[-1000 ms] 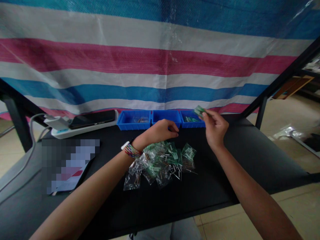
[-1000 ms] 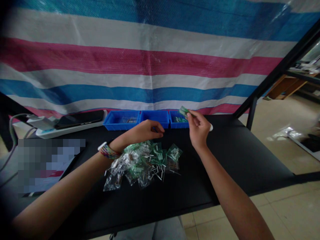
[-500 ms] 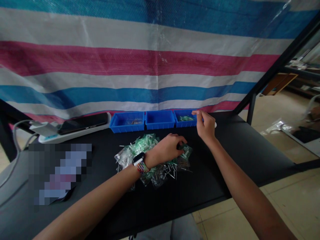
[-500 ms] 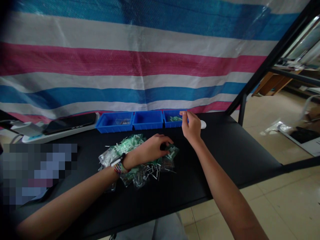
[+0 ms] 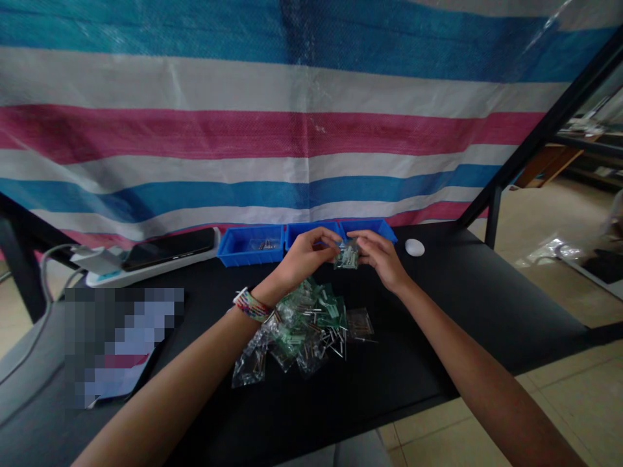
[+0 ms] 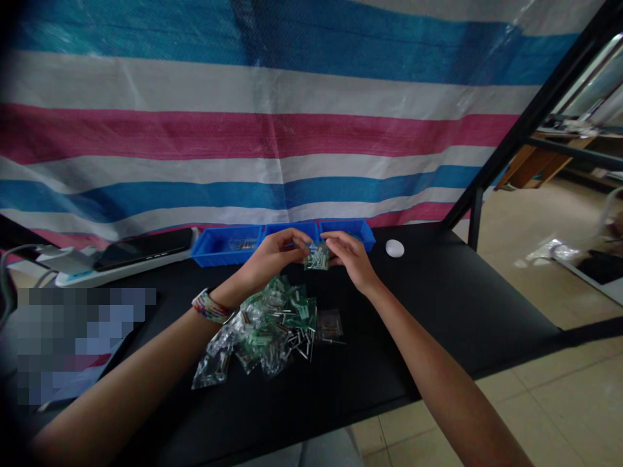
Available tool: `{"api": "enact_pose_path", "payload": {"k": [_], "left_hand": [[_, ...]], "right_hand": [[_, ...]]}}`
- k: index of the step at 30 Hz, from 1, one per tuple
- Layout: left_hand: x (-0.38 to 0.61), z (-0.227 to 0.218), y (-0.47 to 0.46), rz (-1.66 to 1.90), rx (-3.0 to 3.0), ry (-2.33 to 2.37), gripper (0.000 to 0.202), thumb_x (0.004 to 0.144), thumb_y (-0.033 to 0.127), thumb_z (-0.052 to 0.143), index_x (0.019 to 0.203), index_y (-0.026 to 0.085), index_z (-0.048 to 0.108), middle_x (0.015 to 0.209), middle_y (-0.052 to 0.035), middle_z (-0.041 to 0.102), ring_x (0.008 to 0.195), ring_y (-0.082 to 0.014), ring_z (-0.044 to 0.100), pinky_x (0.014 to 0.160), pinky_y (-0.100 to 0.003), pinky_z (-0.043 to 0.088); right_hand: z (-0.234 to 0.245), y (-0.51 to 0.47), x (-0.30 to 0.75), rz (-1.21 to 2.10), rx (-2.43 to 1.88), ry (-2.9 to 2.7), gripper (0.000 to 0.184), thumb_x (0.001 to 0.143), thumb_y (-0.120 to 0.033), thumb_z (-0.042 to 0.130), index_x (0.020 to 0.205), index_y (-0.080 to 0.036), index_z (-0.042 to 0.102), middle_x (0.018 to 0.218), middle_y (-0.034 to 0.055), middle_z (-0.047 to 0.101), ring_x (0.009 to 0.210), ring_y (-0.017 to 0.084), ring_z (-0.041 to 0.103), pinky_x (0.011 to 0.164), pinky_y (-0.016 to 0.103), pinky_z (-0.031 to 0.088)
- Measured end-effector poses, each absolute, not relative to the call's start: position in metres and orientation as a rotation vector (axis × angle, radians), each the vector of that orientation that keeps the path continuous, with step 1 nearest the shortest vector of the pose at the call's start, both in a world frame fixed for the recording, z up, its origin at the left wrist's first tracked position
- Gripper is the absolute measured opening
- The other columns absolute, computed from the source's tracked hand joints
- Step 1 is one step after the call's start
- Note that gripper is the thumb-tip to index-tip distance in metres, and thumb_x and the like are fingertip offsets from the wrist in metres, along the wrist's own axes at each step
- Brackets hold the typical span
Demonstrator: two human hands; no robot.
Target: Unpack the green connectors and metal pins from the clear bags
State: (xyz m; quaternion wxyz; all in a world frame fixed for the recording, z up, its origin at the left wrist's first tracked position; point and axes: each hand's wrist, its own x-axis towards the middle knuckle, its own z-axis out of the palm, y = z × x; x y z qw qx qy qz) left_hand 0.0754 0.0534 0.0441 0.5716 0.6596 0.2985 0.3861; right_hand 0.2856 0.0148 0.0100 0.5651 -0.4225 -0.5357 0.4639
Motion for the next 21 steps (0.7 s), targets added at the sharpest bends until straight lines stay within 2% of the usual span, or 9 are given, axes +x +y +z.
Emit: {"api": "enact_pose_path", "payload": {"k": [3, 6, 11, 15, 21], "left_hand": [[0.067, 0.051, 0.059, 0.964, 1.482, 0.721, 0.023, 0.082, 0.024, 0.079, 0.100, 0.014, 0.068, 0.084, 0.0007, 0.064, 0.076, -0.0106, 0.063, 0.076, -0.026, 0.054], [0.062, 0.055, 0.060, 0.937, 1.479, 0.748, 0.022, 0.082, 0.026, 0.079, 0.098, 0.015, 0.067, 0.083, 0.0008, 0.064, 0.075, -0.0104, 0.063, 0.073, -0.025, 0.054], [0.057, 0.052, 0.063, 0.698, 1.604, 0.741, 0.027, 0.088, 0.040, 0.077, 0.090, 0.015, 0.066, 0.082, -0.0014, 0.067, 0.074, -0.0124, 0.067, 0.070, -0.027, 0.055], [0.059, 0.043, 0.067, 0.628, 1.713, 0.672, 0.029, 0.081, 0.036, 0.084, 0.094, 0.014, 0.070, 0.084, -0.0025, 0.071, 0.070, -0.0121, 0.065, 0.068, -0.027, 0.055], [0.061, 0.042, 0.064, 0.622, 1.715, 0.673, 0.024, 0.085, 0.034, 0.077, 0.097, 0.013, 0.074, 0.081, -0.0044, 0.074, 0.070, -0.0127, 0.065, 0.067, -0.027, 0.051]], "right_hand": [[0.008, 0.013, 0.277, 1.257, -0.949, -1.257, 0.044, 0.077, -0.051, 0.092, 0.102, -0.019, 0.075, 0.082, 0.0023, 0.077, 0.067, 0.019, 0.076, 0.064, 0.035, 0.066], [0.008, 0.012, 0.271, 1.242, -0.938, -1.253, 0.040, 0.074, -0.047, 0.095, 0.089, -0.017, 0.074, 0.071, 0.0014, 0.074, 0.061, 0.018, 0.074, 0.063, 0.034, 0.065], [0.012, 0.009, 0.269, 1.162, -0.941, -1.234, 0.036, 0.075, -0.045, 0.095, 0.088, -0.016, 0.078, 0.068, 0.0032, 0.076, 0.059, 0.019, 0.073, 0.061, 0.034, 0.065], [0.011, 0.007, 0.267, 1.132, -0.952, -1.232, 0.034, 0.078, -0.045, 0.093, 0.091, -0.016, 0.081, 0.068, 0.0033, 0.077, 0.057, 0.019, 0.073, 0.061, 0.034, 0.065], [0.007, 0.006, 0.263, 1.205, -0.935, -1.224, 0.034, 0.081, -0.047, 0.091, 0.095, -0.019, 0.079, 0.079, 0.0028, 0.078, 0.066, 0.018, 0.075, 0.068, 0.035, 0.067]]}}
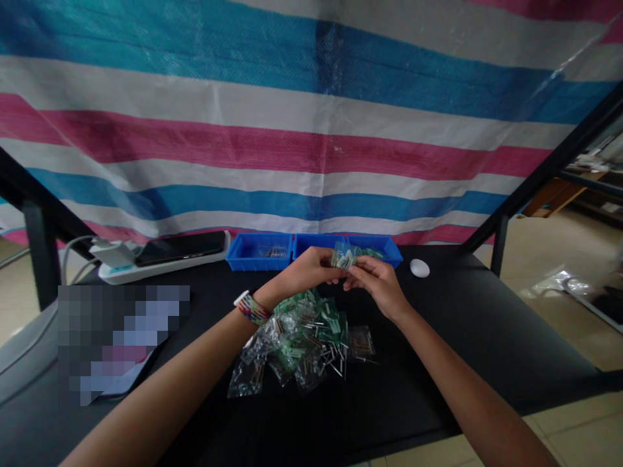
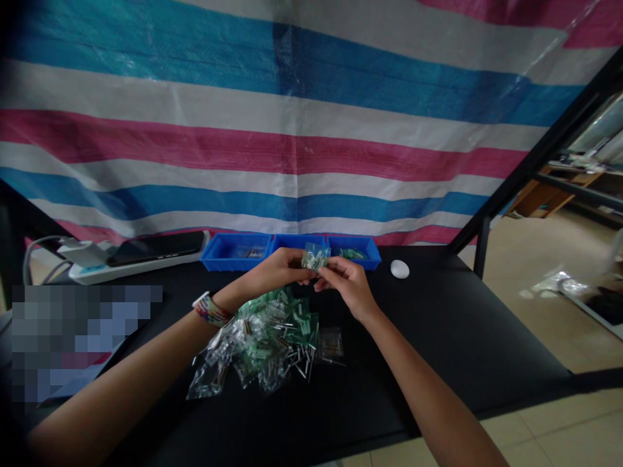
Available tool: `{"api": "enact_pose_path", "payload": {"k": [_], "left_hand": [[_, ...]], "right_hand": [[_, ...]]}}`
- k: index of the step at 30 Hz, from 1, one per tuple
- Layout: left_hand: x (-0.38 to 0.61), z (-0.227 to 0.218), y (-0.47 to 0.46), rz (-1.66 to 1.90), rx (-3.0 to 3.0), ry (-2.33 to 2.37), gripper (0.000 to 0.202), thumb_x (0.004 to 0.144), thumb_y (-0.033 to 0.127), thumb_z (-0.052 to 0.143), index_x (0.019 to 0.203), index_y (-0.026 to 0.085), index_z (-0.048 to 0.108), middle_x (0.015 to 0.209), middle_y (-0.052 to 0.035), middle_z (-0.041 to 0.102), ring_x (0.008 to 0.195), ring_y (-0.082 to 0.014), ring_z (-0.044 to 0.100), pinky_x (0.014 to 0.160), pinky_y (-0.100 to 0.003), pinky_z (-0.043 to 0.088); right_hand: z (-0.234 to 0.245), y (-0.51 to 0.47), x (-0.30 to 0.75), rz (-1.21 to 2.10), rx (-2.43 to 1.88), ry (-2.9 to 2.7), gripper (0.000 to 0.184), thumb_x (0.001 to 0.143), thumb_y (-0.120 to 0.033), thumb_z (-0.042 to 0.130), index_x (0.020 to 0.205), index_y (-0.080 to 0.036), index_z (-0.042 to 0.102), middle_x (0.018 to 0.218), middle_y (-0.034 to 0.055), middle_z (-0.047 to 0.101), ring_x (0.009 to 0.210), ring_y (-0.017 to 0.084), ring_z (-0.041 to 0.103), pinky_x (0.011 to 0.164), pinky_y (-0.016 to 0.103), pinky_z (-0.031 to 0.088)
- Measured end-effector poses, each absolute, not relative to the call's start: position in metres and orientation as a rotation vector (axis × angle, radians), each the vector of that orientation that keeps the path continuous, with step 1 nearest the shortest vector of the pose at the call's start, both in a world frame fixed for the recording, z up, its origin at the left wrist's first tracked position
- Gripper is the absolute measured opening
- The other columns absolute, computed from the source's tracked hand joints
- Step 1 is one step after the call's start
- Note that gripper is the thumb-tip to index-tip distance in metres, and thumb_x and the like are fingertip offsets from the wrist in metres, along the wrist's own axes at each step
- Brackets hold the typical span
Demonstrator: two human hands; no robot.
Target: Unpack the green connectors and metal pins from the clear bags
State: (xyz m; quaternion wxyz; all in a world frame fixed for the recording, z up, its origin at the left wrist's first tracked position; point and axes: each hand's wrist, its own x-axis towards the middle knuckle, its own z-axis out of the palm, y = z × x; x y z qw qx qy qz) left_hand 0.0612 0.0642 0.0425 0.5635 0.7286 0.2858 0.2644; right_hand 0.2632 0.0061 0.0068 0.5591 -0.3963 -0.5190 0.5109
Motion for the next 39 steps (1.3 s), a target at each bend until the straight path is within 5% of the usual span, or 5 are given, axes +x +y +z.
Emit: {"api": "enact_pose_path", "payload": {"k": [12, 28, 39], "left_hand": [[0.056, 0.048, 0.063, 0.619, 1.823, 0.607, 0.017, 0.085, 0.028, 0.076, 0.094, 0.014, 0.073, 0.077, -0.0027, 0.072, 0.068, -0.0132, 0.065, 0.059, -0.023, 0.047], [0.047, 0.049, 0.073, 0.570, 2.013, 0.625, 0.018, 0.091, 0.034, 0.072, 0.087, 0.017, 0.077, 0.076, -0.0046, 0.075, 0.067, -0.0147, 0.068, 0.060, -0.025, 0.048], [0.041, 0.070, 0.064, 0.522, 1.936, 0.662, 0.019, 0.090, 0.033, 0.073, 0.082, 0.016, 0.073, 0.083, -0.0064, 0.079, 0.069, -0.0147, 0.072, 0.064, -0.026, 0.054]], "right_hand": [[0.013, -0.001, 0.261, 1.141, -0.976, -1.400, 0.035, 0.082, -0.050, 0.090, 0.083, -0.019, 0.073, 0.070, 0.0005, 0.072, 0.060, 0.017, 0.068, 0.064, 0.032, 0.055], [0.008, 0.002, 0.260, 1.160, -0.991, -1.430, 0.037, 0.081, -0.051, 0.090, 0.088, -0.019, 0.075, 0.069, -0.0005, 0.069, 0.057, 0.017, 0.066, 0.062, 0.032, 0.056], [0.000, -0.002, 0.259, 1.120, -0.937, -1.385, 0.030, 0.086, -0.047, 0.086, 0.093, -0.020, 0.076, 0.086, 0.0026, 0.076, 0.062, 0.017, 0.069, 0.063, 0.031, 0.056]]}}
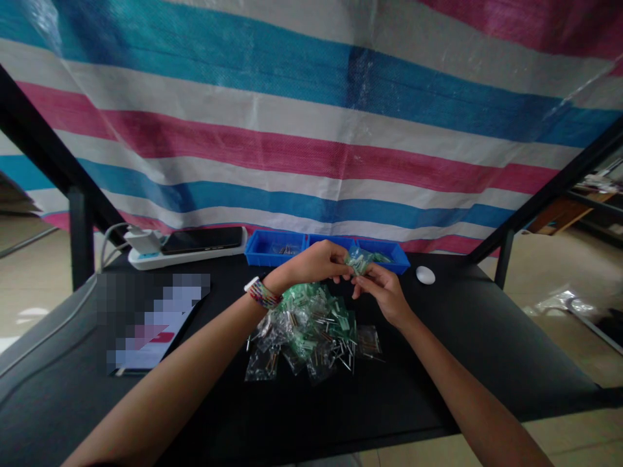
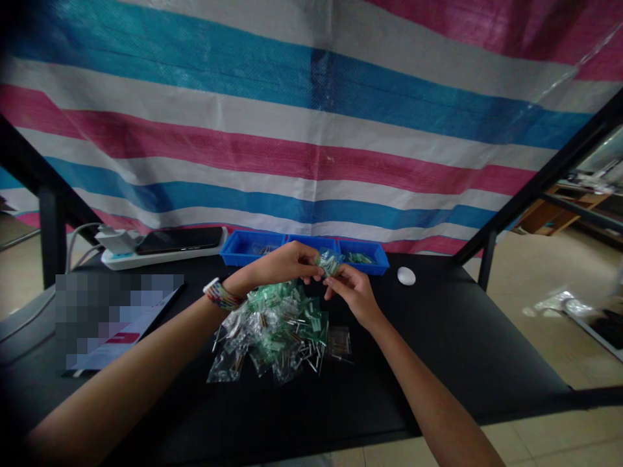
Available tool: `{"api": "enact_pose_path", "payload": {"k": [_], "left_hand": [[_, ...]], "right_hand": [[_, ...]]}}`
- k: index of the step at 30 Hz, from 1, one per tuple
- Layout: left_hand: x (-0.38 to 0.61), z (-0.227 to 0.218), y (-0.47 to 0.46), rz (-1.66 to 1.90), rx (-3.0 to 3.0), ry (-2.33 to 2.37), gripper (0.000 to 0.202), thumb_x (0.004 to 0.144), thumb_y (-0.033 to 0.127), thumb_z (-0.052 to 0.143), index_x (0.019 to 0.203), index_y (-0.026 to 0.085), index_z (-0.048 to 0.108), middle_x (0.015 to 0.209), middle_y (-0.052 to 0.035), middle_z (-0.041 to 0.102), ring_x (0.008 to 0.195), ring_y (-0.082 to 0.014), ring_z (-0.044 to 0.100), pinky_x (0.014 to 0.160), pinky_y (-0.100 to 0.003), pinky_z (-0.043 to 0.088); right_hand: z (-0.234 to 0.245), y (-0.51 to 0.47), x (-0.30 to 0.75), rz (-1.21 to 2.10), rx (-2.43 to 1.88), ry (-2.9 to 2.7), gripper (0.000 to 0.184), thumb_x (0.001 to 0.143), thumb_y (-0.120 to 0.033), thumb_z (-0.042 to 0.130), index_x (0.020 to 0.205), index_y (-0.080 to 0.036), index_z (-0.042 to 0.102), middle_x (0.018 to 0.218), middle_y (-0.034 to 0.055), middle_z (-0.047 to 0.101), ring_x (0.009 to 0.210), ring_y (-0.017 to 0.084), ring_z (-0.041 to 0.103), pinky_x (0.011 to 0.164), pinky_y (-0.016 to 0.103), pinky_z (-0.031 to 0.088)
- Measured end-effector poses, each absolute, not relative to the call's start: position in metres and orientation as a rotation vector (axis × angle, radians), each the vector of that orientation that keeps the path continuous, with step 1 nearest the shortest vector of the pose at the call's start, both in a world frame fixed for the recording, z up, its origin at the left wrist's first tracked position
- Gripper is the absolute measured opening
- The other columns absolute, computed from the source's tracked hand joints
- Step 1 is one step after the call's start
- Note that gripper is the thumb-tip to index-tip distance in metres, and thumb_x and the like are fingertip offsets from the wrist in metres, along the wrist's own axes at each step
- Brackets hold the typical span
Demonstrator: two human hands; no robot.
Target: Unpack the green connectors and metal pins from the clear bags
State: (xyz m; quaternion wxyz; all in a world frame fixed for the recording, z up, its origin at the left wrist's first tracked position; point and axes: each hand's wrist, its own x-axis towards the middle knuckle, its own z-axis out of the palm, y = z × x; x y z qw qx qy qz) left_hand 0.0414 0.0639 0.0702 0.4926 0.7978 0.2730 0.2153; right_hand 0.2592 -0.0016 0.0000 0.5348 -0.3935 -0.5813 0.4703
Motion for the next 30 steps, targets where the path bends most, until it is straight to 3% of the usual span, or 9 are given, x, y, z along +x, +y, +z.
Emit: {"api": "enact_pose_path", "payload": {"k": [4, 9, 13, 18, 22, 25, 27, 30], "left_hand": [[0.038, 0.075, 0.058, 0.476, 1.944, 0.680, 0.017, 0.089, 0.030, 0.072, 0.080, 0.016, 0.069, 0.083, -0.0065, 0.078, 0.067, -0.0133, 0.070, 0.062, -0.025, 0.053], [0.037, 0.073, 0.052, 0.504, 1.900, 0.692, 0.017, 0.087, 0.027, 0.072, 0.095, 0.019, 0.061, 0.080, -0.0031, 0.077, 0.065, -0.0155, 0.072, 0.059, -0.026, 0.053], [0.036, 0.070, 0.053, 0.515, 1.907, 0.706, 0.027, 0.093, 0.043, 0.070, 0.085, 0.019, 0.061, 0.085, -0.0070, 0.078, 0.067, -0.0155, 0.072, 0.059, -0.026, 0.054], [0.034, 0.066, 0.055, 0.507, 1.855, 0.785, 0.042, 0.093, 0.058, 0.069, 0.079, 0.018, 0.066, 0.078, -0.0071, 0.077, 0.065, -0.0160, 0.071, 0.058, -0.026, 0.054], [0.034, 0.064, 0.056, 0.453, 1.776, 0.836, 0.074, 0.099, 0.078, 0.045, 0.063, 0.018, 0.068, 0.062, -0.0109, 0.072, 0.057, -0.0162, 0.067, 0.058, -0.027, 0.054], [0.035, 0.064, 0.056, 0.408, 1.612, 0.828, 0.087, 0.098, 0.085, 0.030, 0.066, 0.016, 0.073, 0.069, -0.0145, 0.076, 0.058, -0.0167, 0.069, 0.058, -0.027, 0.054], [0.036, 0.062, 0.056, 0.437, 1.526, 0.827, 0.079, 0.097, 0.082, 0.041, 0.074, 0.015, 0.075, 0.076, -0.0145, 0.078, 0.060, -0.0166, 0.070, 0.060, -0.028, 0.055], [0.037, 0.056, 0.058, 0.510, 1.564, 0.774, 0.041, 0.088, 0.057, 0.075, 0.086, 0.016, 0.076, 0.077, -0.0067, 0.076, 0.063, -0.0144, 0.070, 0.064, -0.027, 0.056]], "right_hand": [[0.002, -0.003, 0.259, 1.088, -0.935, -1.414, 0.029, 0.085, -0.046, 0.087, 0.090, -0.020, 0.075, 0.082, 0.0020, 0.076, 0.060, 0.017, 0.069, 0.063, 0.032, 0.055], [0.004, -0.003, 0.257, 1.080, -0.951, -1.449, 0.031, 0.084, -0.048, 0.088, 0.084, -0.020, 0.073, 0.074, 0.0012, 0.074, 0.059, 0.017, 0.067, 0.064, 0.032, 0.055], [0.004, -0.002, 0.256, 1.083, -0.972, -1.431, 0.035, 0.081, -0.050, 0.090, 0.085, -0.020, 0.073, 0.073, 0.0003, 0.073, 0.057, 0.016, 0.068, 0.062, 0.031, 0.054], [0.008, -0.003, 0.254, 1.034, -0.979, -1.451, 0.037, 0.082, -0.052, 0.089, 0.083, -0.020, 0.069, 0.070, -0.0005, 0.072, 0.057, 0.016, 0.069, 0.063, 0.031, 0.055], [0.007, -0.004, 0.252, 0.940, -0.963, -1.428, 0.035, 0.083, -0.048, 0.088, 0.082, -0.022, 0.065, 0.068, -0.0029, 0.068, 0.056, 0.016, 0.068, 0.061, 0.031, 0.054], [0.005, -0.007, 0.250, 0.857, -0.971, -1.424, 0.028, 0.084, -0.042, 0.087, 0.087, -0.023, 0.067, 0.070, -0.0034, 0.066, 0.055, 0.016, 0.066, 0.057, 0.029, 0.052], [0.005, -0.010, 0.249, 0.771, -0.970, -1.461, 0.021, 0.086, -0.037, 0.085, 0.091, -0.023, 0.070, 0.075, -0.0018, 0.067, 0.059, 0.015, 0.066, 0.058, 0.028, 0.051], [0.007, -0.014, 0.247, 0.664, -0.980, -1.473, 0.012, 0.090, -0.033, 0.079, 0.096, -0.023, 0.074, 0.084, 0.0008, 0.067, 0.063, 0.014, 0.063, 0.058, 0.027, 0.050]]}}
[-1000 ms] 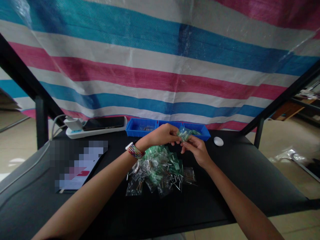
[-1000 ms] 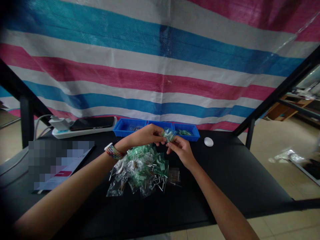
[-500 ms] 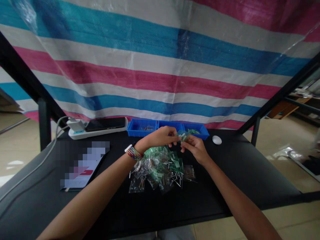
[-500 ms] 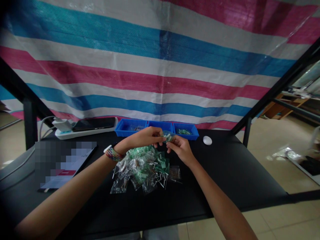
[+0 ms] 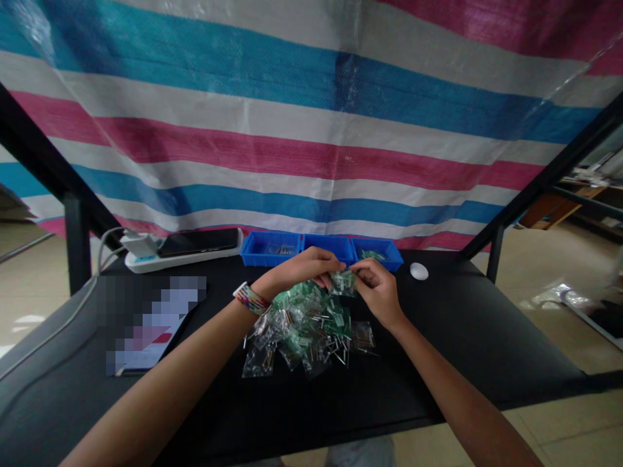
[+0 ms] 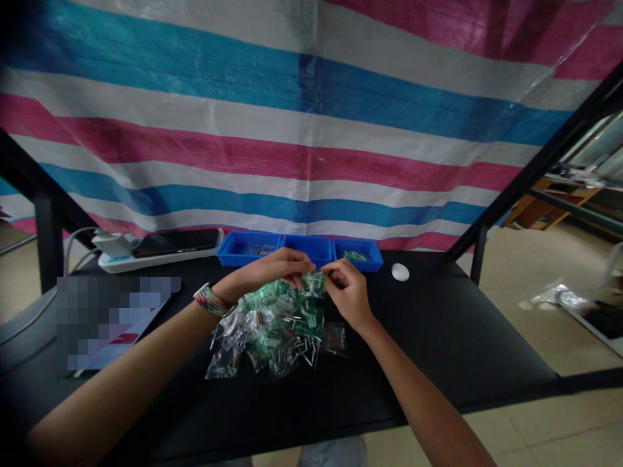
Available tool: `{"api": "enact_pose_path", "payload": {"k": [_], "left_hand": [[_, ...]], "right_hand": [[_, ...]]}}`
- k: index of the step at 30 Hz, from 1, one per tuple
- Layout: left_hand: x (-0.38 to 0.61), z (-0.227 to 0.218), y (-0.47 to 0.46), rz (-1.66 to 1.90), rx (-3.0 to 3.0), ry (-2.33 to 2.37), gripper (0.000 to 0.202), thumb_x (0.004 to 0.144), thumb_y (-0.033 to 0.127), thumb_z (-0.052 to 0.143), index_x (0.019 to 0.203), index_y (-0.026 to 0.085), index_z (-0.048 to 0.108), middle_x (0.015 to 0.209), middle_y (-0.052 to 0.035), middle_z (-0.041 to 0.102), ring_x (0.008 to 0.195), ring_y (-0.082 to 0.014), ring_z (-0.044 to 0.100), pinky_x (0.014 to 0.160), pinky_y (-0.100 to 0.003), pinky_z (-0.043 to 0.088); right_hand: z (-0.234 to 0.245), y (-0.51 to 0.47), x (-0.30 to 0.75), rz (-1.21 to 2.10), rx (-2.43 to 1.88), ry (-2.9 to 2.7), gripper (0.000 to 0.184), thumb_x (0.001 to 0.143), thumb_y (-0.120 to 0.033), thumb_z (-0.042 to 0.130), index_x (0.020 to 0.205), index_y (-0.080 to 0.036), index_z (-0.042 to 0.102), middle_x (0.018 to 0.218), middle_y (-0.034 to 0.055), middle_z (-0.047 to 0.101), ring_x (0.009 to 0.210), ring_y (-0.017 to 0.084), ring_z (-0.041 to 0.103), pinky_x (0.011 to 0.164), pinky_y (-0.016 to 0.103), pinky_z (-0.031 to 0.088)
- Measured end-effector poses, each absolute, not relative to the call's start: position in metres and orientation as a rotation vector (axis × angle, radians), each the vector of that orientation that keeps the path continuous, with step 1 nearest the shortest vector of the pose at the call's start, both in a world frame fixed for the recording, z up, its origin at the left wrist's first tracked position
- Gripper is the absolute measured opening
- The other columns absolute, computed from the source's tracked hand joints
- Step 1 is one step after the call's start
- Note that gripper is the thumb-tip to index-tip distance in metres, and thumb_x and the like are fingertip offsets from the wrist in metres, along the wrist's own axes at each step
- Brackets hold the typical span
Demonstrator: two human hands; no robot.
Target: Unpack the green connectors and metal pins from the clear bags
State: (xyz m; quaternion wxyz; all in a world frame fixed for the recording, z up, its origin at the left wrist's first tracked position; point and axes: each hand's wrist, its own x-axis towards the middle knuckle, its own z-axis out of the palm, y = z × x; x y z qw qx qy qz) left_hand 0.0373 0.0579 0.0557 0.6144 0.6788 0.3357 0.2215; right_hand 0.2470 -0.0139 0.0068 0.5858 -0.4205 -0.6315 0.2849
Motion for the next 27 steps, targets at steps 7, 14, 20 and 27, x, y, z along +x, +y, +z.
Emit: {"api": "enact_pose_path", "payload": {"k": [7, 14, 20, 27], "left_hand": [[0.042, 0.045, 0.064, 0.668, 1.726, 0.654, 0.029, 0.089, 0.046, 0.078, 0.093, 0.018, 0.072, 0.078, -0.0013, 0.070, 0.067, -0.0126, 0.066, 0.064, -0.026, 0.058], [0.048, 0.057, 0.063, 0.736, 1.672, 0.685, 0.030, 0.083, 0.045, 0.080, 0.081, 0.016, 0.071, 0.076, -0.0022, 0.069, 0.068, -0.0123, 0.065, 0.067, -0.026, 0.057], [0.050, 0.062, 0.059, 0.725, 1.692, 0.719, 0.023, 0.083, 0.039, 0.075, 0.078, 0.017, 0.070, 0.074, -0.0023, 0.068, 0.068, -0.0124, 0.063, 0.066, -0.025, 0.053], [0.050, 0.057, 0.059, 0.742, 1.829, 0.826, 0.025, 0.087, 0.026, 0.060, 0.108, 0.017, 0.070, 0.100, -0.0060, 0.073, 0.069, -0.0148, 0.068, 0.063, -0.029, 0.053]], "right_hand": [[0.007, -0.012, 0.246, 0.998, -0.944, -1.133, 0.036, 0.090, -0.045, 0.077, 0.120, -0.027, 0.072, 0.092, 0.0014, 0.070, 0.069, 0.017, 0.067, 0.060, 0.031, 0.062], [0.009, -0.011, 0.243, 1.184, -0.936, -1.222, 0.033, 0.083, -0.049, 0.088, 0.096, -0.021, 0.074, 0.089, 0.0016, 0.075, 0.070, 0.018, 0.072, 0.066, 0.034, 0.067], [0.005, -0.008, 0.240, 1.138, -0.967, -1.228, 0.036, 0.079, -0.050, 0.091, 0.093, -0.022, 0.074, 0.088, 0.0031, 0.077, 0.080, 0.023, 0.075, 0.073, 0.040, 0.071], [0.033, -0.002, 0.291, -0.055, -1.174, -1.515, 0.019, 0.100, -0.039, 0.068, 0.110, -0.025, 0.077, 0.111, 0.0115, 0.081, 0.102, 0.030, 0.078, 0.098, 0.047, 0.064]]}}
